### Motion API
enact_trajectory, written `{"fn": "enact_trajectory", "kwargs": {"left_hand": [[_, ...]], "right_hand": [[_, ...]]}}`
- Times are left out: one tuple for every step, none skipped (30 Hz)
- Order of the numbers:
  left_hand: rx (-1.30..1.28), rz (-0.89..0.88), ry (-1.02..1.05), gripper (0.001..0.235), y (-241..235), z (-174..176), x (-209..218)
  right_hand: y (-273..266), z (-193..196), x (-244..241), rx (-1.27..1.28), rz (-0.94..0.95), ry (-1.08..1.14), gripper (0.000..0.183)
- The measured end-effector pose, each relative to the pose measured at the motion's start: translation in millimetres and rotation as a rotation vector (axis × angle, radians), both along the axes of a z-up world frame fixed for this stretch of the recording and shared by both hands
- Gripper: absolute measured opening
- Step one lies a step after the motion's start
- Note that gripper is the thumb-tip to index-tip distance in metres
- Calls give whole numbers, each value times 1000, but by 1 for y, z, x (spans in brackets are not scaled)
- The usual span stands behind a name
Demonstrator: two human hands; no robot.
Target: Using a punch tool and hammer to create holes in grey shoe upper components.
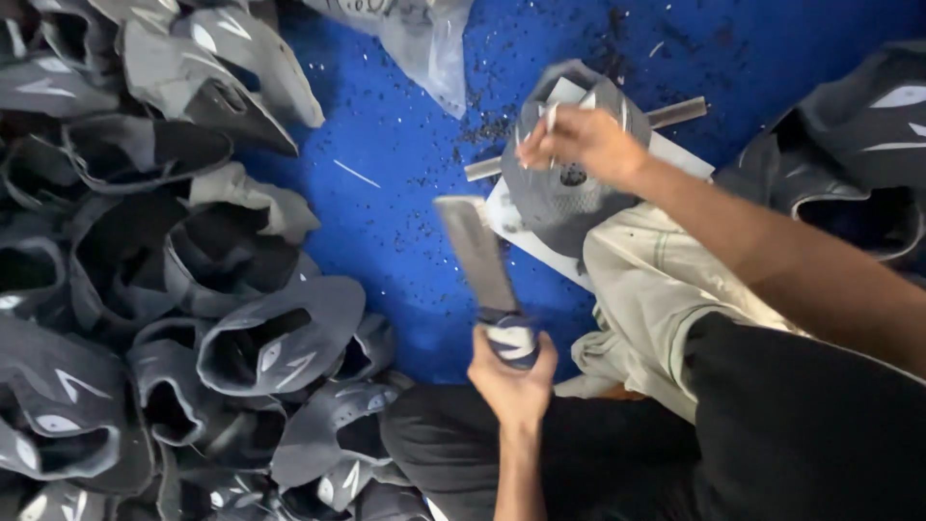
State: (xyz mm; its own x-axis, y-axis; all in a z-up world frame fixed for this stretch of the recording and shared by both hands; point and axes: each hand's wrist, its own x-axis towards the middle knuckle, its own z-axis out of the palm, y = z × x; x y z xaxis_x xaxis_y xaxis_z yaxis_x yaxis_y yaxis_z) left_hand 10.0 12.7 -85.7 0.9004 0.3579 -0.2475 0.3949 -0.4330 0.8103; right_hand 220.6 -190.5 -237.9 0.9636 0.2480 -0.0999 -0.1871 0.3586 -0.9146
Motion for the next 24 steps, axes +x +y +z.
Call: {"fn": "enact_trajectory", "kwargs": {"left_hand": [[-65, 37, -38, 33, 2, 11, -2], [-66, 42, -32, 33, 3, 18, -7], [-71, 54, -111, 35, 7, 25, -14], [-76, 65, -190, 37, 10, 34, -20], [-75, 70, -177, 37, 8, 52, -16], [-81, -10, -336, 40, 6, 71, -12], [-93, -94, -514, 44, 2, 87, -2], [-96, -89, -522, 44, 2, 84, 2], [-273, -130, -682, 43, 1, 81, 8], [-453, -174, -839, 43, -1, 78, 16], [-453, -176, -853, 43, -1, 45, 18], [-62, -244, -743, 36, -2, 11, 22], [324, -301, -605, 29, -2, -23, 23], [325, -299, -609, 29, -6, -42, 22], [217, -243, -290, 32, -7, -60, 16], [108, -184, 28, 37, -8, -78, 11], [110, -202, 29, 37, -9, -71, 10], [112, -144, 15, 38, -10, -64, 9], [114, -85, 13, 40, -10, -55, 1], [116, -102, 27, 40, -10, -29, 4], [-34, -20, -31, 37, -11, -4, 8], [-184, 64, -91, 35, -12, 21, 12], [-185, 66, -93, 35, -10, 31, 15], [-55, -5, -294, 36, -9, 43, 18]], "right_hand": [[7, 1, -8, -36, 171, 0, 11], [9, -5, -9, -38, 177, 6, 11], [14, -11, -12, -221, 180, -25, 10], [19, -18, -16, -404, 185, -56, 10], [20, -21, -19, -402, 192, -45, 10], [21, -24, -21, -283, 177, 14, 10], [18, -25, -14, -170, 156, 54, 11], [20, -22, -21, -175, 159, 47, 11], [23, -19, -22, -241, 140, 11, 11], [25, -16, -24, -307, 121, -26, 12], [24, -22, -25, -310, 121, -40, 12], [22, -28, -27, -478, 122, -115, 17], [22, -36, -33, -645, 123, -181, 22], [18, -41, -29, -645, 123, -186, 22], [17, -46, -33, -883, 192, -421, 28], [15, -52, -38, -1116, 264, -659, 38], [16, -46, -28, -1120, 250, -648, 38], [15, -39, -18, -751, 160, -364, 18], [16, -33, -16, -374, 72, -77, 10], [13, -26, -14, -372, 58, -59, 10], [13, -20, -7, -209, 38, 35, 9], [14, -13, 1, -47, 17, 128, 9], [14, -12, 0, -49, 20, 125, 9], [15, -10, -2, -171, 58, 91, 10]]}}
